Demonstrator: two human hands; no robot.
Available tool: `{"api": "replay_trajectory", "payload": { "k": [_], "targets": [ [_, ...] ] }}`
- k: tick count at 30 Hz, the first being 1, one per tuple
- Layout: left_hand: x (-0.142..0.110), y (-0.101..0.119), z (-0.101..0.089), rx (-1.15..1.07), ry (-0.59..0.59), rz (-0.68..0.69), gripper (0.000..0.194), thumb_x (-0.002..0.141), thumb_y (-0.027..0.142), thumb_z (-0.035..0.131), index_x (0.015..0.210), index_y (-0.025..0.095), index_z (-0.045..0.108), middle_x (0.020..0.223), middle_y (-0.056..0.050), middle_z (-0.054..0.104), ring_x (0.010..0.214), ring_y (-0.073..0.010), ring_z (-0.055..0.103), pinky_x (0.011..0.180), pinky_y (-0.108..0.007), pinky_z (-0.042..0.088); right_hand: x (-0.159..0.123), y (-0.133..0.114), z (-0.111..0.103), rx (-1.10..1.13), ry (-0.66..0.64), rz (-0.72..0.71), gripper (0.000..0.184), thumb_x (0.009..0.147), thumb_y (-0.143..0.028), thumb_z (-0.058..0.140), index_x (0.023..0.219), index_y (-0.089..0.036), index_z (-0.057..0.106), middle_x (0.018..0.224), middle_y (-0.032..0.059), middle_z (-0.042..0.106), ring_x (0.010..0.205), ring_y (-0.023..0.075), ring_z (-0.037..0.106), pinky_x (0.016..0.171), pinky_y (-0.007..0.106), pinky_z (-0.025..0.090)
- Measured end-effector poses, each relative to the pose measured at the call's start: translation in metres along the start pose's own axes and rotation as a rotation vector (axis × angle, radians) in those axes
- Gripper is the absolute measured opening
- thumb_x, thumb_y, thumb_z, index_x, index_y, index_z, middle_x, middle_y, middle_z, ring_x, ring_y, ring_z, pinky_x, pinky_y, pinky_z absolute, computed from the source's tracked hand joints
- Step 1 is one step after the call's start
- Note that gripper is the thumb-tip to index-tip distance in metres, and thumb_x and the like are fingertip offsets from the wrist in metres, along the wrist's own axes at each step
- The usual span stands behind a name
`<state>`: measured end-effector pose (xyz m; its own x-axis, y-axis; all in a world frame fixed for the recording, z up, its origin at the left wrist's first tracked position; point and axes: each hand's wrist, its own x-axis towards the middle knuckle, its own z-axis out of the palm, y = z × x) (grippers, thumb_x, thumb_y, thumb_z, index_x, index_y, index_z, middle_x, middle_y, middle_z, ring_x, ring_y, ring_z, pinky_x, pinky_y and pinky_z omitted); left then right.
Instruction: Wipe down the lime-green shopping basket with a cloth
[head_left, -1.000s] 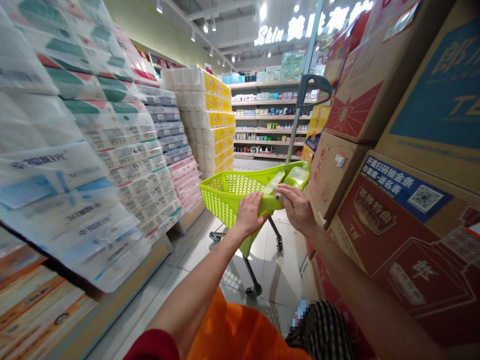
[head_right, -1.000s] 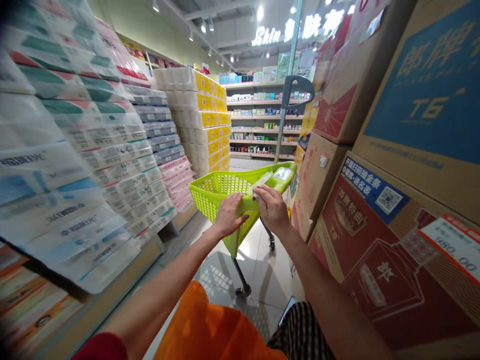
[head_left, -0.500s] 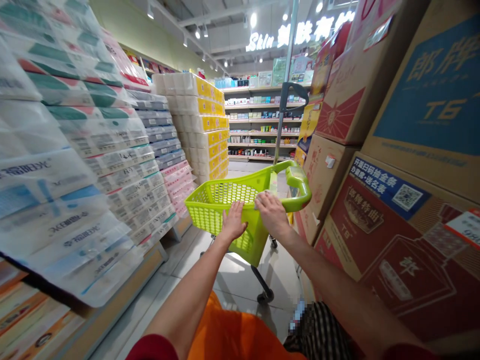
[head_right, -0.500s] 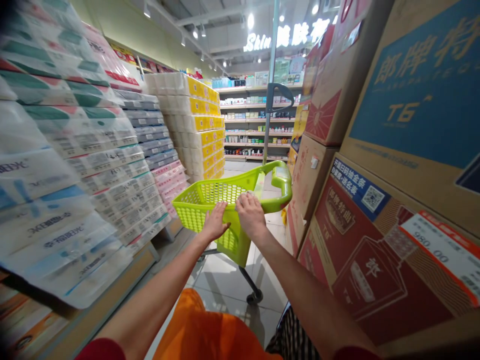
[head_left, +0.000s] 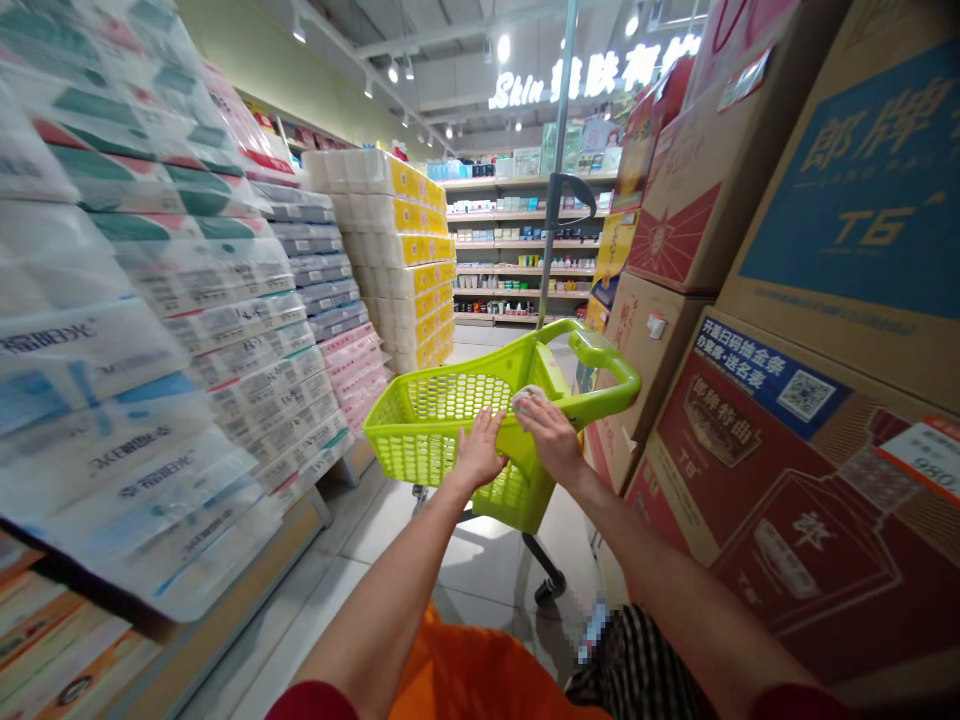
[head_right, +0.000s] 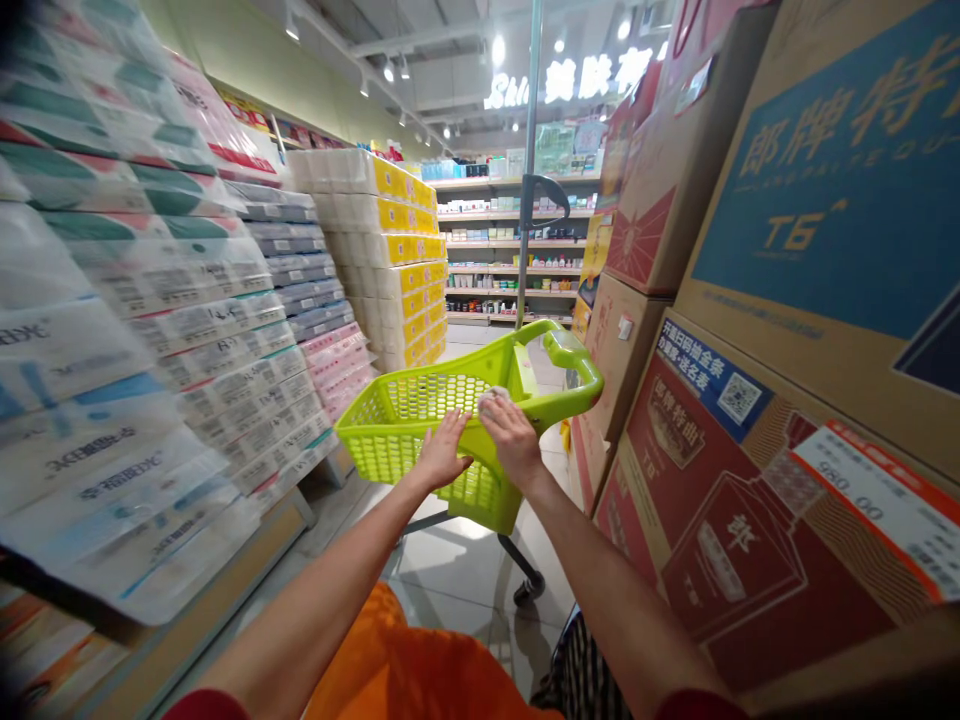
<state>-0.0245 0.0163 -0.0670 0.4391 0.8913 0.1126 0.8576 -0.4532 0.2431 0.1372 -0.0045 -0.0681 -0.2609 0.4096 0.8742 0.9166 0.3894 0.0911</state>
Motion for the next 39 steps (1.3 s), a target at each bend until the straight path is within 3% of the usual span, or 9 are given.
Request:
{"api": "replay_trajectory", "payload": {
  "k": [3,5,11,18,25,31,33,36,39],
  "targets": [
    [-0.002,0.004,0.001,-0.013,-0.003,0.000,0.079,0.071,0.026,0.054,0.138,0.020,0.014,0.149,-0.007,0.006,0.136,-0.0224,0.005,0.106,-0.054,0.013,-0.010,0.034,-0.019,-0.037,0.227,0.207,0.031,0.087,-0.012,0.037,0.100,-0.017,0.064,0.114,0.0077,0.061,0.117,0.0180,0.047,0.098,0.039,0.040],
    [-0.003,0.007,0.001,-0.020,-0.010,-0.002,0.080,0.070,0.026,0.054,0.139,0.020,0.013,0.149,-0.007,0.005,0.136,-0.0229,0.004,0.106,-0.054,0.014,-0.028,0.045,-0.025,-0.060,0.286,0.280,0.031,0.087,-0.012,0.037,0.102,-0.016,0.063,0.116,0.0092,0.059,0.120,0.0187,0.044,0.099,0.040,0.039],
    [-0.003,0.011,0.000,0.007,-0.019,0.017,0.079,0.072,0.027,0.053,0.139,0.020,0.013,0.149,-0.008,0.008,0.136,-0.0222,0.007,0.106,-0.054,0.014,-0.099,0.005,-0.002,0.058,-0.004,0.101,0.033,0.087,-0.011,0.035,0.103,-0.018,0.063,0.105,0.0055,0.066,0.112,0.0159,0.052,0.094,0.032,0.046],
    [-0.005,0.011,0.000,0.010,-0.015,0.010,0.079,0.072,0.027,0.054,0.139,0.018,0.012,0.149,-0.008,0.007,0.136,-0.0213,0.005,0.107,-0.051,0.015,-0.047,0.041,-0.023,0.015,0.226,0.291,0.038,0.087,-0.012,0.034,0.119,-0.018,0.053,0.128,0.0076,0.051,0.124,0.0185,0.039,0.104,0.040,0.036],
    [-0.008,0.007,0.001,0.041,-0.007,0.071,0.079,0.071,0.025,0.054,0.139,0.017,0.013,0.148,-0.008,0.009,0.136,-0.0211,0.007,0.107,-0.048,0.018,-0.105,0.004,0.004,0.108,-0.082,0.047,0.040,0.086,-0.006,0.032,0.114,-0.020,0.058,0.113,0.0042,0.062,0.119,0.0141,0.046,0.100,0.030,0.042],
    [-0.014,-0.007,0.013,0.083,0.102,-0.055,0.074,0.073,0.023,0.050,0.138,0.010,0.016,0.147,-0.011,0.014,0.135,-0.0210,0.012,0.107,-0.043,0.020,-0.058,0.018,-0.011,0.076,0.145,0.229,0.040,0.086,-0.009,0.035,0.120,-0.019,0.052,0.130,0.0061,0.049,0.126,0.0177,0.036,0.106,0.039,0.034],
    [-0.018,-0.012,0.016,0.116,0.123,-0.060,0.073,0.073,0.022,0.049,0.138,0.011,0.017,0.147,-0.011,0.015,0.135,-0.0214,0.012,0.108,-0.044,0.019,-0.059,0.015,-0.005,0.083,0.090,0.208,0.041,0.086,-0.007,0.032,0.120,-0.019,0.053,0.128,0.0052,0.051,0.125,0.0162,0.037,0.105,0.036,0.035],
    [-0.025,-0.023,0.018,0.150,0.135,-0.051,0.072,0.073,0.022,0.048,0.138,0.012,0.018,0.147,-0.011,0.016,0.135,-0.0215,0.012,0.108,-0.045,0.019,-0.081,-0.004,0.010,0.180,-0.103,0.028,0.043,0.085,-0.005,0.032,0.116,-0.022,0.056,0.117,0.0025,0.060,0.120,0.0128,0.044,0.101,0.029,0.041],
    [-0.033,-0.038,0.020,0.179,0.162,-0.112,0.071,0.072,0.020,0.048,0.137,0.009,0.020,0.146,-0.012,0.017,0.135,-0.0222,0.014,0.108,-0.043,0.020,-0.080,-0.018,0.016,0.251,-0.091,-0.005,0.044,0.084,-0.004,0.033,0.117,-0.021,0.055,0.117,0.0036,0.060,0.121,0.0142,0.043,0.102,0.032,0.041]
  ]
}}
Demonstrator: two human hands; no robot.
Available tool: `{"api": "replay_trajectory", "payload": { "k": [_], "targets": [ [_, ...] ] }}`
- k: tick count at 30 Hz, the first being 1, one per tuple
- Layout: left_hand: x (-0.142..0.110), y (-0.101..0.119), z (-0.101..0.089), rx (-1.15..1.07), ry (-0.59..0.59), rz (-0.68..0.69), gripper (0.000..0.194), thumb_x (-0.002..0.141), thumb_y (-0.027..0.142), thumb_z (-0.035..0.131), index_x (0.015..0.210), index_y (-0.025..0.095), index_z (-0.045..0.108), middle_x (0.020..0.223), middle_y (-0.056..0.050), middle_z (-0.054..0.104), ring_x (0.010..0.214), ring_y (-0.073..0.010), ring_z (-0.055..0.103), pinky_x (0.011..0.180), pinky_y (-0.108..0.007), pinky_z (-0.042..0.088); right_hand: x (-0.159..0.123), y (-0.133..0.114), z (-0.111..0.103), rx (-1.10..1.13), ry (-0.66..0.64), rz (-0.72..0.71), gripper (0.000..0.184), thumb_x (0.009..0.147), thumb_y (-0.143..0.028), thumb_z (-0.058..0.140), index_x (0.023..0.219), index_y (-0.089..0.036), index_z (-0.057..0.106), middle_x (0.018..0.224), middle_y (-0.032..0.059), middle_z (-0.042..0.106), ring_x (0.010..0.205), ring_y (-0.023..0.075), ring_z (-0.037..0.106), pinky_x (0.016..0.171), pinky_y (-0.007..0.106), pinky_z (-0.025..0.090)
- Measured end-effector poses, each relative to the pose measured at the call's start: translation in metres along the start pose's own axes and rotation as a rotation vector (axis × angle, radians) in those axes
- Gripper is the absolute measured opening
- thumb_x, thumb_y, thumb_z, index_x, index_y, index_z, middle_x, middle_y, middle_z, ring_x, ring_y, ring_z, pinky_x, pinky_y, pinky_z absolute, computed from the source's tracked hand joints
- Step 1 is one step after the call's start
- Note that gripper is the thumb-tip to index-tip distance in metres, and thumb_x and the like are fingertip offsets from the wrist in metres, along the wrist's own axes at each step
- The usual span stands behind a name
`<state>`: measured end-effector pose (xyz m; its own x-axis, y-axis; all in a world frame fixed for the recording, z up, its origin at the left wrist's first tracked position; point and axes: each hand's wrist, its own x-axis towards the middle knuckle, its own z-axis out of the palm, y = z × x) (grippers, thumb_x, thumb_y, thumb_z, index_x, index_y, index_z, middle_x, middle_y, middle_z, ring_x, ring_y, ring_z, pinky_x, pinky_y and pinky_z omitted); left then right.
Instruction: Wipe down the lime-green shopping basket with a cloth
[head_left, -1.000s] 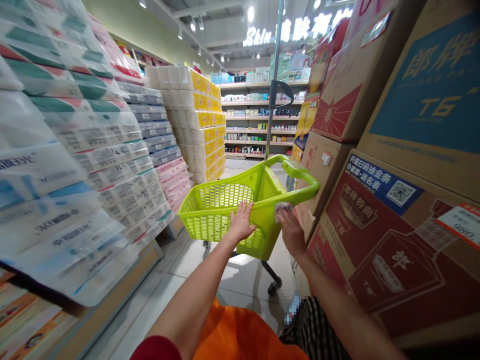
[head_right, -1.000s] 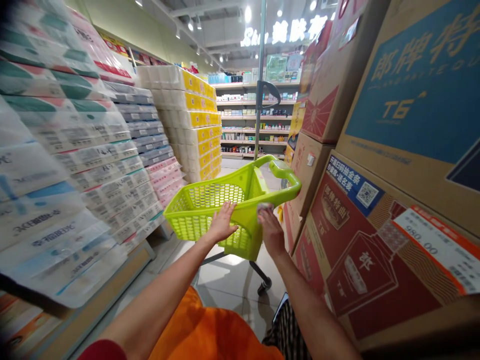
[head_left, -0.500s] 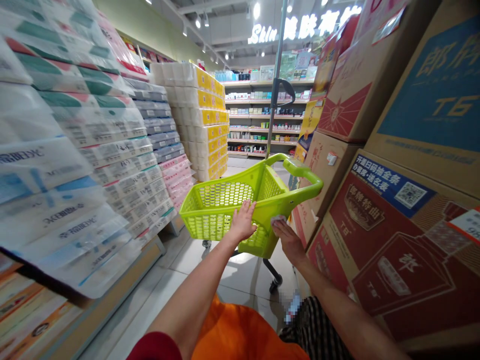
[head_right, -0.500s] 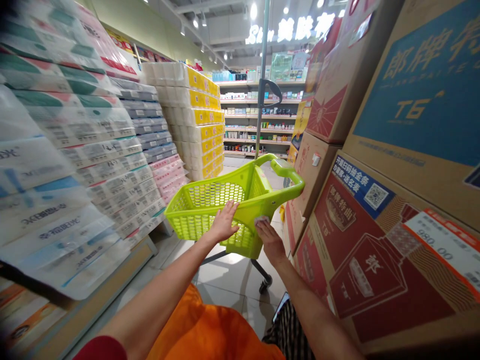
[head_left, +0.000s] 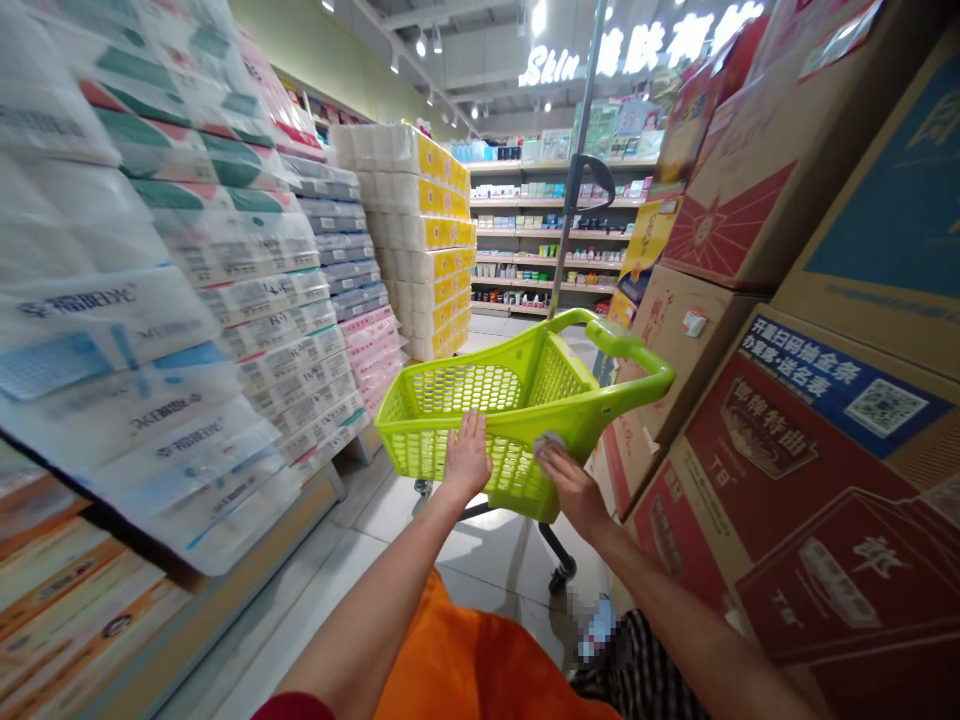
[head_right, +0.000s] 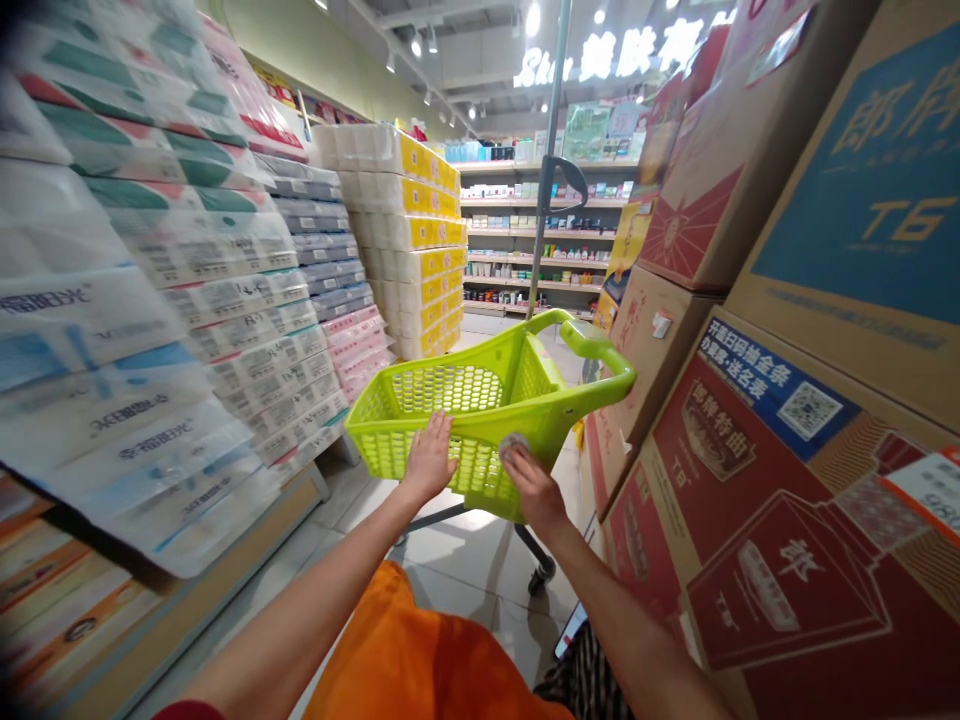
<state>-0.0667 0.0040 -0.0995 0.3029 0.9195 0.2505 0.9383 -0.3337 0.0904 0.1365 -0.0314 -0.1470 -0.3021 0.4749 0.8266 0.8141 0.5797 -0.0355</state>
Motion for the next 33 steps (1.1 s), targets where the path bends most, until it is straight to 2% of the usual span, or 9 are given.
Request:
{"api": "replay_trajectory", "payload": {
  "k": [4,8,11,14,16,20,23,29,33],
  "targets": [
    [-0.008,-0.016,0.007,0.033,0.021,-0.010,0.071,0.072,0.018,0.045,0.137,0.009,0.019,0.147,-0.012,0.015,0.135,-0.0224,0.013,0.108,-0.044,0.019,0.032,0.003,0.000,-0.035,0.145,0.094,0.044,0.085,-0.004,0.033,0.121,-0.020,0.052,0.127,0.0055,0.052,0.127,0.0184,0.035,0.105,0.040,0.036],
    [-0.014,-0.027,0.009,0.019,0.011,0.014,0.072,0.072,0.018,0.046,0.138,0.012,0.018,0.147,-0.010,0.015,0.136,-0.0207,0.010,0.109,-0.044,0.016,0.013,-0.005,0.022,-0.033,-0.057,-0.012,0.048,0.081,0.000,0.031,0.120,-0.018,0.053,0.118,0.0062,0.059,0.120,0.0172,0.044,0.100,0.035,0.043],
    [-0.017,-0.040,0.007,0.027,0.012,-0.062,0.070,0.073,0.019,0.045,0.137,0.010,0.019,0.147,-0.011,0.016,0.135,-0.0214,0.011,0.108,-0.046,0.015,0.002,-0.024,0.039,-0.014,-0.176,-0.087,0.052,0.078,0.003,0.031,0.121,-0.018,0.053,0.115,0.0062,0.061,0.119,0.0171,0.046,0.098,0.033,0.044],
    [-0.020,-0.056,0.005,0.048,0.002,-0.149,0.070,0.073,0.018,0.046,0.137,0.009,0.020,0.147,-0.012,0.016,0.135,-0.0224,0.012,0.107,-0.048,0.016,0.026,-0.040,0.048,-0.017,-0.141,-0.082,0.052,0.079,0.000,0.031,0.124,-0.018,0.049,0.126,0.0060,0.052,0.126,0.0187,0.037,0.104,0.036,0.038],
    [-0.023,-0.065,0.004,0.053,-0.013,-0.134,0.070,0.073,0.017,0.046,0.137,0.010,0.020,0.147,-0.010,0.015,0.135,-0.0217,0.012,0.108,-0.048,0.015,0.041,-0.045,0.057,-0.030,-0.104,-0.079,0.051,0.080,0.000,0.031,0.125,-0.017,0.048,0.128,0.0066,0.050,0.127,0.0198,0.034,0.105,0.038,0.036],
    [-0.033,-0.081,0.005,0.045,-0.020,-0.080,0.068,0.074,0.018,0.045,0.137,0.011,0.021,0.147,-0.009,0.017,0.135,-0.0202,0.013,0.109,-0.045,0.015,0.023,-0.057,0.087,-0.007,-0.167,-0.187,0.049,0.077,0.003,0.031,0.116,-0.012,0.056,0.113,0.0100,0.062,0.118,0.0198,0.047,0.095,0.035,0.047],
    [-0.045,-0.098,0.007,0.043,-0.018,-0.155,0.066,0.075,0.018,0.045,0.136,0.010,0.022,0.146,-0.011,0.021,0.134,-0.0202,0.016,0.109,-0.043,0.017,0.018,-0.077,0.106,0.045,-0.192,-0.248,0.049,0.077,0.003,0.030,0.114,-0.012,0.057,0.108,0.0097,0.064,0.115,0.0187,0.050,0.091,0.033,0.049],
    [-0.076,-0.128,0.011,0.061,-0.062,-0.416,0.068,0.074,0.019,0.051,0.135,0.011,0.023,0.145,-0.015,0.022,0.134,-0.0224,0.017,0.106,-0.044,0.022,0.091,-0.129,0.144,0.134,-0.153,-0.246,0.044,0.084,-0.006,0.033,0.125,-0.014,0.048,0.127,0.0092,0.051,0.126,0.0203,0.037,0.103,0.037,0.037],
    [-0.094,-0.140,0.014,0.084,-0.089,-0.424,0.068,0.073,0.017,0.050,0.135,0.011,0.023,0.145,-0.015,0.022,0.134,-0.0225,0.018,0.106,-0.042,0.024,0.072,-0.145,0.173,0.083,-0.311,-0.279,0.037,0.082,-0.006,0.040,0.114,-0.012,0.057,0.114,0.0132,0.060,0.113,0.0217,0.051,0.091,0.035,0.048]
  ]
}}
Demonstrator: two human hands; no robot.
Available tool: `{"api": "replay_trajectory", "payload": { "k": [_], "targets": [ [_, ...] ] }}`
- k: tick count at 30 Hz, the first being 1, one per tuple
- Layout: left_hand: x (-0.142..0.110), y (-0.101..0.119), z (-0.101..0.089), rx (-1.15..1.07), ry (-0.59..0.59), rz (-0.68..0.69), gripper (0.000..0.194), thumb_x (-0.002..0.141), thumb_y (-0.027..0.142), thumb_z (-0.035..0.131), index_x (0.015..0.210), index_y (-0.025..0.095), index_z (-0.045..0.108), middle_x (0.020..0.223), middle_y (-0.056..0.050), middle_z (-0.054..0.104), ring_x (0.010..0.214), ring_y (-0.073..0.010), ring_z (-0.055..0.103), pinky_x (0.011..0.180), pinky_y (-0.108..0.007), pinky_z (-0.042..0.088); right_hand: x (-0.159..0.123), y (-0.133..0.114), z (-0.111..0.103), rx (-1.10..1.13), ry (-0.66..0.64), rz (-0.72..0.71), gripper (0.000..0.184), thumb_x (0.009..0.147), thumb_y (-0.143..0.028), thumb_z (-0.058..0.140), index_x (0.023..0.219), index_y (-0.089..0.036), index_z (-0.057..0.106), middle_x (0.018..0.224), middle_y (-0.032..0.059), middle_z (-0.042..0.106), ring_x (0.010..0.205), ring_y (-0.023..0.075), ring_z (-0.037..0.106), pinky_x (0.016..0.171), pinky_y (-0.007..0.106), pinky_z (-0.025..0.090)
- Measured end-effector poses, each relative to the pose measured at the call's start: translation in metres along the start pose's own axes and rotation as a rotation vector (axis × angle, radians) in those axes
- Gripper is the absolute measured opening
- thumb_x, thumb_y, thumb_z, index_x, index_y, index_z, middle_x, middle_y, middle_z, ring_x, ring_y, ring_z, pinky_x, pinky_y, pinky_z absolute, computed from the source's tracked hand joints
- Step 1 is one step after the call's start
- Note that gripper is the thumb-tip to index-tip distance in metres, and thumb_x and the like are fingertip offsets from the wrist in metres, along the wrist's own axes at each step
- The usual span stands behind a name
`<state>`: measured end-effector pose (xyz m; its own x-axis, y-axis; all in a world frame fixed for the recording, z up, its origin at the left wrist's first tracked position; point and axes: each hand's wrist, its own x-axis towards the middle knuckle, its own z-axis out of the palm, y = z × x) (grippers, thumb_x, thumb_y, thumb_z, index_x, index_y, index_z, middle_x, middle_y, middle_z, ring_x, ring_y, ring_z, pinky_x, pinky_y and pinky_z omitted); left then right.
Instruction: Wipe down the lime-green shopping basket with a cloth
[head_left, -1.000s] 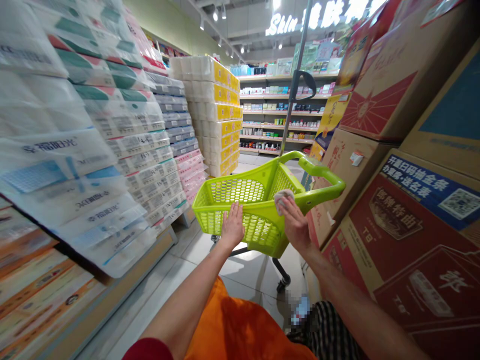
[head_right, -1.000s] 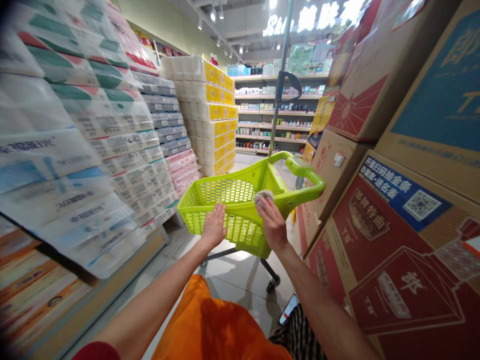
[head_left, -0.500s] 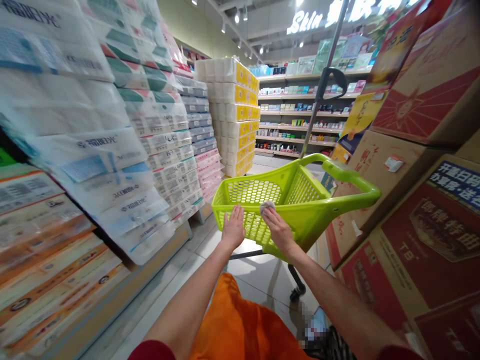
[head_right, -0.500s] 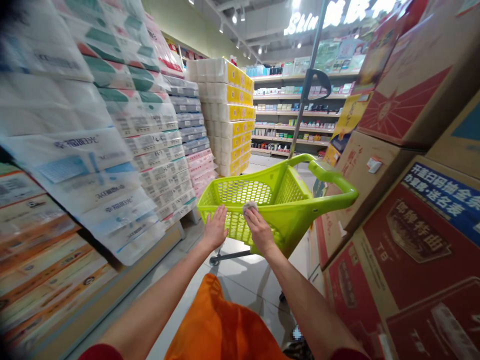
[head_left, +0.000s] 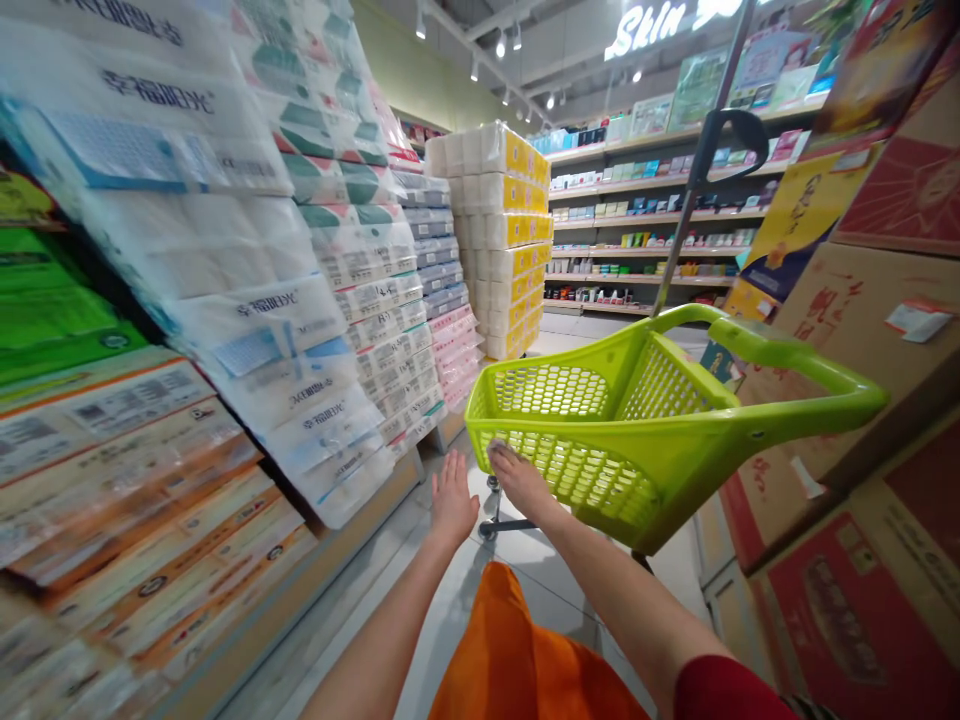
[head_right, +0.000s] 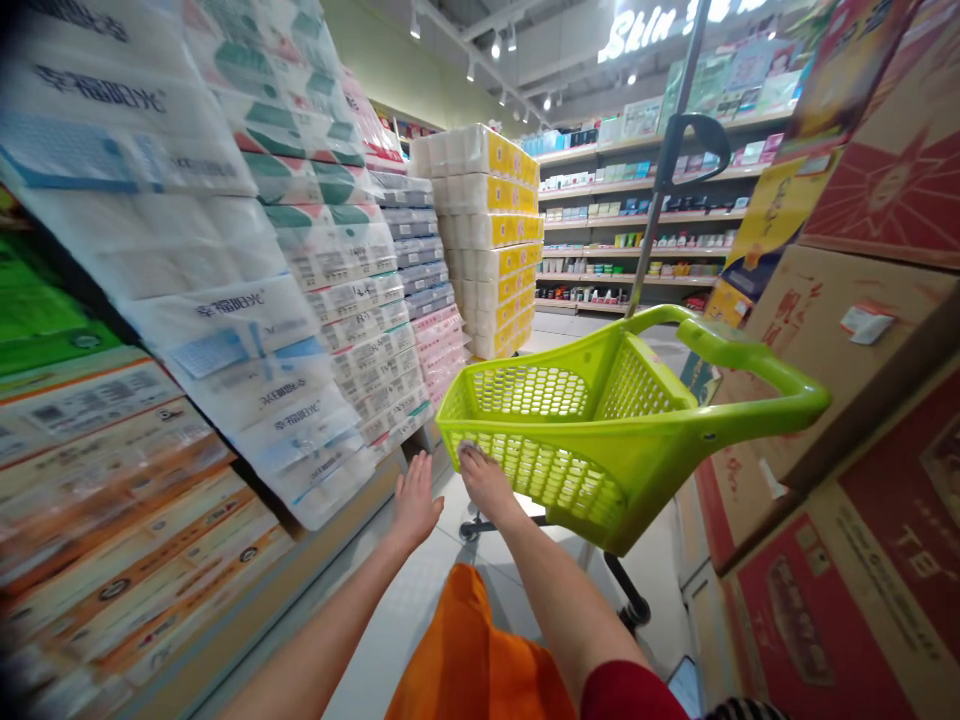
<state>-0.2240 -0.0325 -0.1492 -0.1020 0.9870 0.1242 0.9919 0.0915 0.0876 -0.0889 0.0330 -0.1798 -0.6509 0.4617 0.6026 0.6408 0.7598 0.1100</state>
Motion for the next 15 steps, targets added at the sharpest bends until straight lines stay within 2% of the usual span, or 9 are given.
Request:
{"api": "replay_trajectory", "payload": {
  "k": [2,5,8,12,15],
  "targets": [
    [-0.002,-0.005,0.002,-0.003,0.010,-0.011,0.067,0.073,0.016,0.049,0.135,0.011,0.024,0.144,-0.016,0.023,0.133,-0.0228,0.019,0.105,-0.043,0.025,-0.012,-0.004,0.008,-0.003,-0.022,-0.036,0.033,0.081,-0.006,0.041,0.106,-0.013,0.062,0.107,0.0111,0.064,0.106,0.0203,0.056,0.087,0.032,0.050],
    [-0.001,-0.003,0.006,-0.036,0.027,-0.028,0.066,0.072,0.016,0.049,0.134,0.012,0.026,0.144,-0.015,0.024,0.133,-0.0234,0.020,0.105,-0.044,0.025,-0.013,0.002,0.000,0.010,0.084,-0.045,0.037,0.083,-0.006,0.037,0.112,-0.014,0.058,0.117,0.0088,0.059,0.115,0.0202,0.049,0.094,0.034,0.046],
    [0.003,0.010,0.010,-0.076,0.020,-0.006,0.067,0.072,0.017,0.049,0.134,0.010,0.025,0.144,-0.016,0.024,0.133,-0.0234,0.021,0.105,-0.044,0.024,-0.014,0.017,-0.016,-0.004,0.167,0.048,0.044,0.083,-0.005,0.032,0.123,-0.014,0.049,0.126,0.0105,0.052,0.124,0.0213,0.040,0.100,0.039,0.040],
    [0.006,0.033,0.011,-0.105,0.047,0.078,0.068,0.072,0.017,0.048,0.135,0.010,0.024,0.144,-0.015,0.023,0.133,-0.0230,0.019,0.106,-0.044,0.023,-0.047,0.029,-0.026,-0.039,0.092,0.046,0.043,0.081,-0.003,0.033,0.119,-0.011,0.053,0.113,0.0125,0.061,0.115,0.0217,0.049,0.093,0.037,0.047],
    [0.006,0.049,0.007,-0.112,0.073,0.125,0.068,0.071,0.016,0.048,0.135,0.012,0.025,0.144,-0.014,0.023,0.134,-0.0231,0.019,0.106,-0.044,0.022,-0.060,0.038,-0.042,-0.046,0.118,0.053,0.046,0.081,-0.002,0.031,0.121,-0.013,0.052,0.115,0.0104,0.060,0.118,0.0203,0.046,0.095,0.036,0.045]
  ]
}}
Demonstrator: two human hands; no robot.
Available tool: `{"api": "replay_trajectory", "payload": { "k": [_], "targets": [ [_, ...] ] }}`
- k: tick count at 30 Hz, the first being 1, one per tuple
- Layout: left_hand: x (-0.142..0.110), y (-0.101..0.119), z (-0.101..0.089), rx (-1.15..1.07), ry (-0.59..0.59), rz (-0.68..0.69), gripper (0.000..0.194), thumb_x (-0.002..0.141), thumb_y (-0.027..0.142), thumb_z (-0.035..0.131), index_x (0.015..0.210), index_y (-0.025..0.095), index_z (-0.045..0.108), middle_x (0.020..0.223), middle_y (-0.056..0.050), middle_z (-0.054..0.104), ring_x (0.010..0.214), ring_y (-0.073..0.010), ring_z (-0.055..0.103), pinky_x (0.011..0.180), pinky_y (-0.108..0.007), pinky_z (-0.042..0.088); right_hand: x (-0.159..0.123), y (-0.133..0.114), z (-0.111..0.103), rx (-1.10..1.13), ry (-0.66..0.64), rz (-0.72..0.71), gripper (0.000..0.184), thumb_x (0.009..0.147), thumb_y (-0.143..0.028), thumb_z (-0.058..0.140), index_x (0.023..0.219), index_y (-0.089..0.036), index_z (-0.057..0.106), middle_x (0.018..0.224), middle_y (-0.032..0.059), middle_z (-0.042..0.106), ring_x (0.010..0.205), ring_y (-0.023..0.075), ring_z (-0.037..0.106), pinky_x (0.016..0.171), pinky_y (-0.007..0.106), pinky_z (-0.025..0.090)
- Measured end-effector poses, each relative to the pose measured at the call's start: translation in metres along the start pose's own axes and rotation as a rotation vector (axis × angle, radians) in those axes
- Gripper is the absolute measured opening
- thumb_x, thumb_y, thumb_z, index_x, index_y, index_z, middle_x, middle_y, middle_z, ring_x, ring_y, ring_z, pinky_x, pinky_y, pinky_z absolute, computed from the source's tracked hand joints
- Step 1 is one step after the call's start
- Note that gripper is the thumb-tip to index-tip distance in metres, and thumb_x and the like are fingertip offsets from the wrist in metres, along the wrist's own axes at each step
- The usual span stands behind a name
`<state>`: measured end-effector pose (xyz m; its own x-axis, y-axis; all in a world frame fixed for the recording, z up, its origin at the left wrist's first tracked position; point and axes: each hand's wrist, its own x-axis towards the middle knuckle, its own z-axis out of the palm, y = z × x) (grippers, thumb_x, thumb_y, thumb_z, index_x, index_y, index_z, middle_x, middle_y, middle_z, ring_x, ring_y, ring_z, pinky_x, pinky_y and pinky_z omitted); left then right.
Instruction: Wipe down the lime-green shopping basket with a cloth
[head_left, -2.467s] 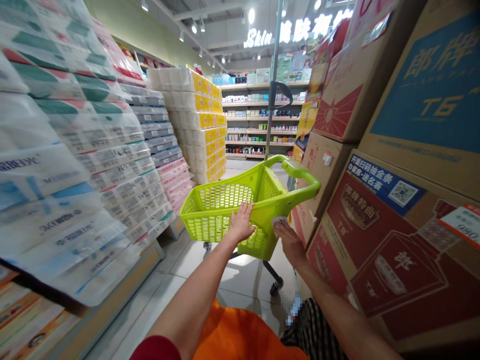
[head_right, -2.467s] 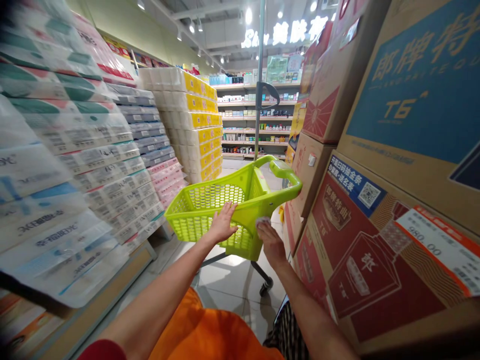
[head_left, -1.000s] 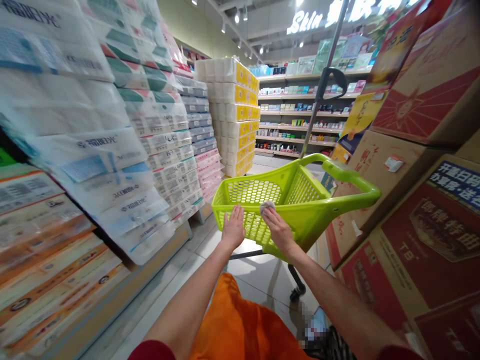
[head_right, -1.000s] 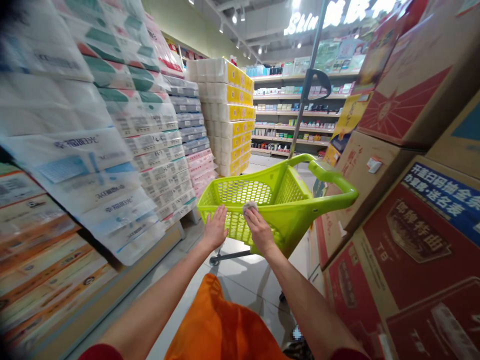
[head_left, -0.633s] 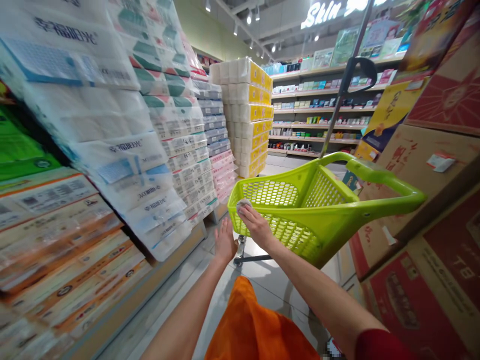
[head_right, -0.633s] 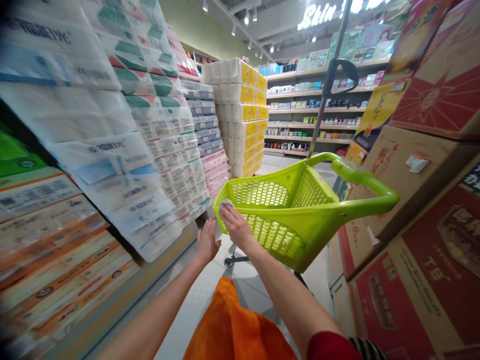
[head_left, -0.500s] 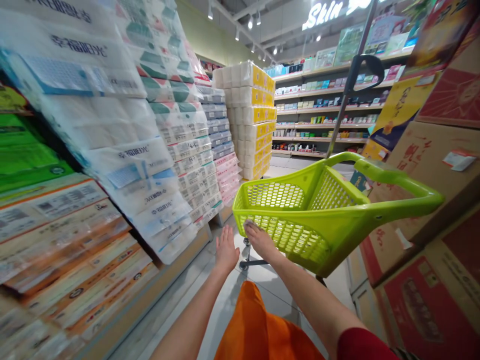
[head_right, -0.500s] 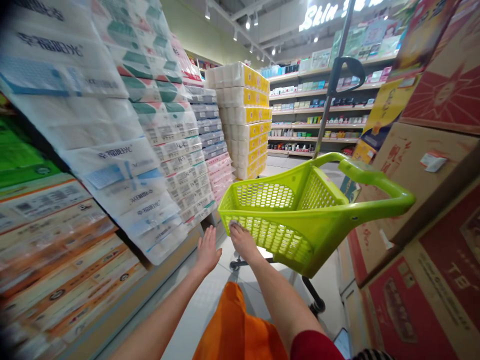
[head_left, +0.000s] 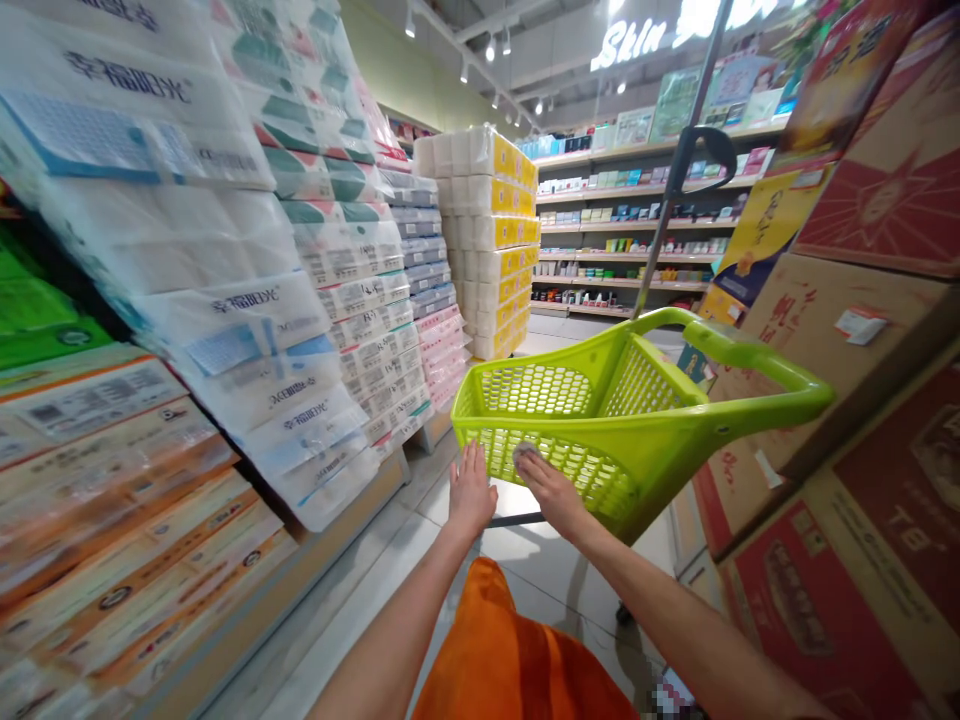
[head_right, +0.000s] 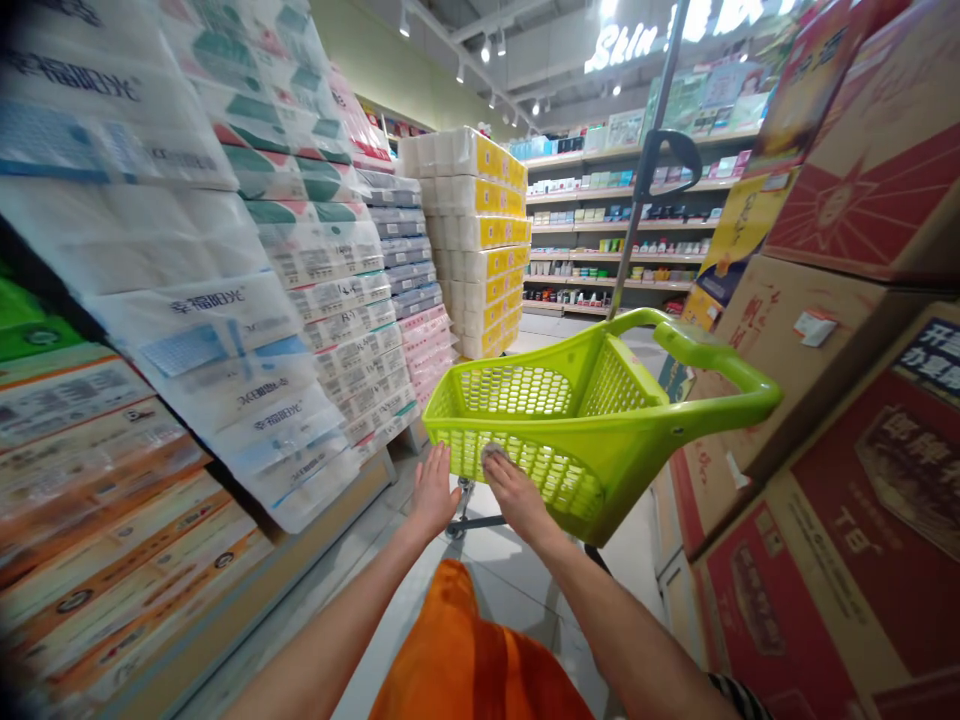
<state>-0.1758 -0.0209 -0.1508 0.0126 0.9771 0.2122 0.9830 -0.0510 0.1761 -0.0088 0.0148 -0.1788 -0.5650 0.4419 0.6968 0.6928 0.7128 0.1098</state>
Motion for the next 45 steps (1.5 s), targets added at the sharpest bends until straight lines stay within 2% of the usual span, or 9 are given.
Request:
{"api": "replay_trajectory", "payload": {
  "k": [3,10,14,18,22,26,33,39,45],
  "targets": [
    [0.001,0.015,-0.006,0.001,-0.005,0.022,0.067,0.071,0.016,0.047,0.135,0.009,0.026,0.144,-0.014,0.023,0.133,-0.0233,0.019,0.107,-0.043,0.022,0.006,0.014,-0.018,-0.037,0.072,0.065,0.048,0.082,-0.003,0.031,0.126,-0.014,0.047,0.127,0.0091,0.051,0.125,0.0217,0.038,0.102,0.039,0.038],
    [-0.001,0.046,-0.015,0.008,-0.034,0.108,0.068,0.072,0.018,0.045,0.136,0.007,0.023,0.145,-0.013,0.020,0.134,-0.0229,0.017,0.108,-0.042,0.020,-0.036,0.019,-0.021,-0.081,-0.004,0.054,0.047,0.077,0.001,0.034,0.118,-0.012,0.054,0.112,0.0103,0.062,0.113,0.0208,0.050,0.093,0.035,0.047],
    [0.001,0.062,-0.016,0.018,-0.042,0.125,0.068,0.072,0.017,0.045,0.136,0.007,0.023,0.145,-0.013,0.021,0.134,-0.0228,0.017,0.108,-0.042,0.020,-0.029,0.032,-0.042,-0.110,0.054,0.119,0.049,0.081,-0.002,0.032,0.125,-0.016,0.047,0.127,0.0075,0.051,0.124,0.0217,0.039,0.101,0.040,0.039],
    [0.003,0.079,-0.015,0.014,-0.040,0.198,0.068,0.073,0.018,0.044,0.136,0.008,0.022,0.146,-0.012,0.020,0.135,-0.0221,0.015,0.108,-0.043,0.019,-0.038,0.041,-0.047,-0.166,0.052,0.136,0.047,0.080,-0.001,0.031,0.120,-0.012,0.052,0.120,0.0100,0.057,0.119,0.0221,0.045,0.098,0.038,0.042],
    [0.004,0.087,-0.012,0.024,-0.032,0.253,0.068,0.074,0.020,0.044,0.136,0.008,0.021,0.146,-0.012,0.019,0.135,-0.0218,0.013,0.108,-0.043,0.019,-0.063,0.038,-0.047,-0.176,0.029,0.132,0.049,0.079,0.001,0.029,0.119,-0.014,0.053,0.116,0.0073,0.060,0.117,0.0189,0.047,0.100,0.032,0.041],
    [0.005,0.093,-0.009,0.044,-0.030,0.253,0.069,0.072,0.017,0.046,0.136,0.008,0.021,0.146,-0.012,0.020,0.135,-0.0219,0.014,0.108,-0.043,0.020,-0.054,0.048,-0.065,-0.165,0.090,0.180,0.049,0.082,-0.003,0.031,0.127,-0.015,0.044,0.130,0.0069,0.048,0.127,0.0214,0.035,0.105,0.039,0.035],
    [0.004,0.107,-0.004,0.058,-0.051,0.341,0.066,0.074,0.018,0.044,0.136,0.007,0.023,0.145,-0.012,0.021,0.135,-0.0227,0.015,0.108,-0.044,0.020,-0.079,0.050,-0.070,-0.189,0.110,0.152,0.045,0.082,-0.001,0.032,0.120,-0.015,0.052,0.114,0.0071,0.061,0.119,0.0186,0.045,0.096,0.033,0.046],
    [0.007,0.124,-0.005,0.026,-0.043,0.380,0.066,0.073,0.018,0.045,0.135,0.007,0.024,0.145,-0.013,0.022,0.135,-0.0231,0.015,0.109,-0.045,0.018,-0.065,0.069,-0.101,-0.135,0.270,0.315,0.046,0.083,-0.002,0.033,0.124,-0.016,0.049,0.126,0.0069,0.052,0.127,0.0187,0.034,0.106,0.038,0.034],
    [0.008,0.138,-0.007,-0.007,-0.006,0.465,0.065,0.074,0.017,0.043,0.135,0.007,0.025,0.145,-0.013,0.021,0.135,-0.0225,0.014,0.108,-0.045,0.018,-0.090,0.073,-0.106,-0.171,0.212,0.255,0.044,0.084,-0.002,0.033,0.118,-0.017,0.054,0.116,0.0050,0.060,0.123,0.0139,0.040,0.105,0.029,0.037]
  ]
}}
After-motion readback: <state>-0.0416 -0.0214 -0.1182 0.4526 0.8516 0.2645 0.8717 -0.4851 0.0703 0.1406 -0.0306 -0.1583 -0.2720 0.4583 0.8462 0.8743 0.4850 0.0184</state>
